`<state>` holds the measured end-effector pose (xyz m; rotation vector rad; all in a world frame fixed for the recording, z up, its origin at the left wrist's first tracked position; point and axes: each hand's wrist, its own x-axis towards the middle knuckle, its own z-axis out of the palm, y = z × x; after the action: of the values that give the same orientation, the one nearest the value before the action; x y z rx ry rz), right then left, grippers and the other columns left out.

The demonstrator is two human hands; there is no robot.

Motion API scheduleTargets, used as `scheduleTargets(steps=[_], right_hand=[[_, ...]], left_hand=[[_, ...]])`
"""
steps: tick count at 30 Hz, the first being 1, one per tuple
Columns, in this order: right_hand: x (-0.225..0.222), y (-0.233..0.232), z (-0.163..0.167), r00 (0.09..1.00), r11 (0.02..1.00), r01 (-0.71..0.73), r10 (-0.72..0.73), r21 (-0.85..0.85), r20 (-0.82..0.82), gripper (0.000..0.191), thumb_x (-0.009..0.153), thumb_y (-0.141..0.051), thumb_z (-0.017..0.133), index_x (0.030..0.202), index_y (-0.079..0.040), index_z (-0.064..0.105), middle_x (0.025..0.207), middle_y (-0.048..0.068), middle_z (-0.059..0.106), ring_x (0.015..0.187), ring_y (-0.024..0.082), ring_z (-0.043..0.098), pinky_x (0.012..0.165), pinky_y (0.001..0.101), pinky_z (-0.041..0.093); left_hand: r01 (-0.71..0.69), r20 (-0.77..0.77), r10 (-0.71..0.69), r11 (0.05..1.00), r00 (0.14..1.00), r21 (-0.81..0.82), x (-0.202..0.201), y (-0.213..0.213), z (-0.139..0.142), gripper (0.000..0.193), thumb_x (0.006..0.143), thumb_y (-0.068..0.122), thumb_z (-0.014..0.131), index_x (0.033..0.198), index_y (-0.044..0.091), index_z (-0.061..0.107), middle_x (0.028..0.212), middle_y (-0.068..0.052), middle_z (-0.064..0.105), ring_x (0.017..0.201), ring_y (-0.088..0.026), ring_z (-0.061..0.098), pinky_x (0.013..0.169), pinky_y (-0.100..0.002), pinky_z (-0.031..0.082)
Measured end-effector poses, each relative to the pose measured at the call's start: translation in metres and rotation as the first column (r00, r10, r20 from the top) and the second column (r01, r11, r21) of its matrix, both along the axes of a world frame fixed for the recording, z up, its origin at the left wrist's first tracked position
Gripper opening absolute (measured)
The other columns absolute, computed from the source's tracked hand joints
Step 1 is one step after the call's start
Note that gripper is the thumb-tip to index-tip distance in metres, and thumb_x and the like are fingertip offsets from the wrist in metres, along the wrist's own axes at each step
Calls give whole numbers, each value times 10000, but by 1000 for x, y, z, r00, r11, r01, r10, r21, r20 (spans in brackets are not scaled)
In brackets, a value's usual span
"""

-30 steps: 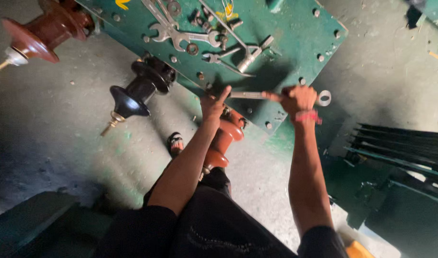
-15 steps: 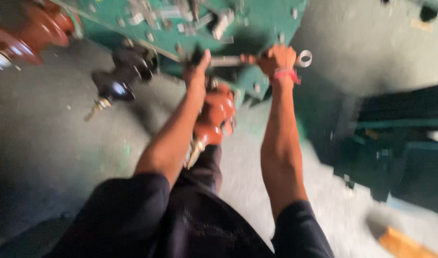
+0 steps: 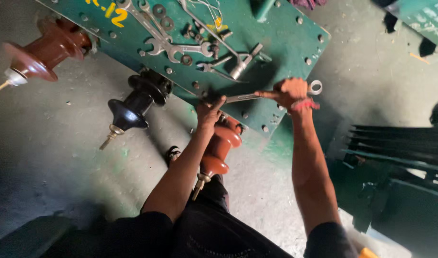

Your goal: The person uses two wrenches to tighten bolts on a green electrical transformer. They move around the unit, applying torque to multiple fasteners on the side and top of the equipment.

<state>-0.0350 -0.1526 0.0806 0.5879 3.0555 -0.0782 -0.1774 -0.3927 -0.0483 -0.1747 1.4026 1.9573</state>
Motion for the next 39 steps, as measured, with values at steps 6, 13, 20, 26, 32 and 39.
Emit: scheduleTargets(steps=[6,13,20,26,32,39], right_hand=[[2,-31,9,990,991,131,-131,-9,-54,718,782,-853,631,576,-168,688,513,49,595,477,269,622,469,419,474],[0,-7,-4,940,923,335,-313,-192,135,759,702,-898,662,523,-161,676,523,69,636,525,281,649,526,429,494],[33,-125,7,827,849,525,-489,67,-278,535,884,-577,695,969,-50,656,809,177,628,726,357,629,662,467,482],[75,-190,-42,766,744,621,-643,-247,-11,541,976,-640,594,876,-140,772,797,206,708,735,422,675,627,512,481],[77,-93,-14,832,891,349,-437,-291,-342,518,964,-592,662,823,-105,767,628,152,641,537,342,637,505,424,465],[81,-125,13,798,839,399,-517,-370,-310,528,1033,-501,651,778,-43,711,616,150,560,503,299,507,522,404,398]], left_hand=[[15,-248,-65,979,967,-202,4,0,-9,444,811,338,921,1074,42,719,915,-9,706,723,-103,614,568,-287,503],[-66,-88,49,978,995,-198,-3,7,17,502,703,387,919,1020,49,725,911,-24,713,657,-149,567,480,-330,404],[-41,-51,32,983,998,-179,1,10,17,584,883,383,973,966,-35,574,877,-83,443,643,-184,390,512,-336,313],[46,31,-48,998,998,41,-11,0,10,416,1046,303,811,994,-7,538,868,-104,621,650,-220,500,523,-342,351],[329,105,-444,783,890,528,-24,-49,-18,367,941,2,634,1305,-27,591,1098,-128,652,968,-224,707,893,-347,618],[509,169,-572,805,803,305,-49,-65,-14,312,958,92,626,1257,5,625,1040,-59,652,747,-217,687,523,-287,494]])
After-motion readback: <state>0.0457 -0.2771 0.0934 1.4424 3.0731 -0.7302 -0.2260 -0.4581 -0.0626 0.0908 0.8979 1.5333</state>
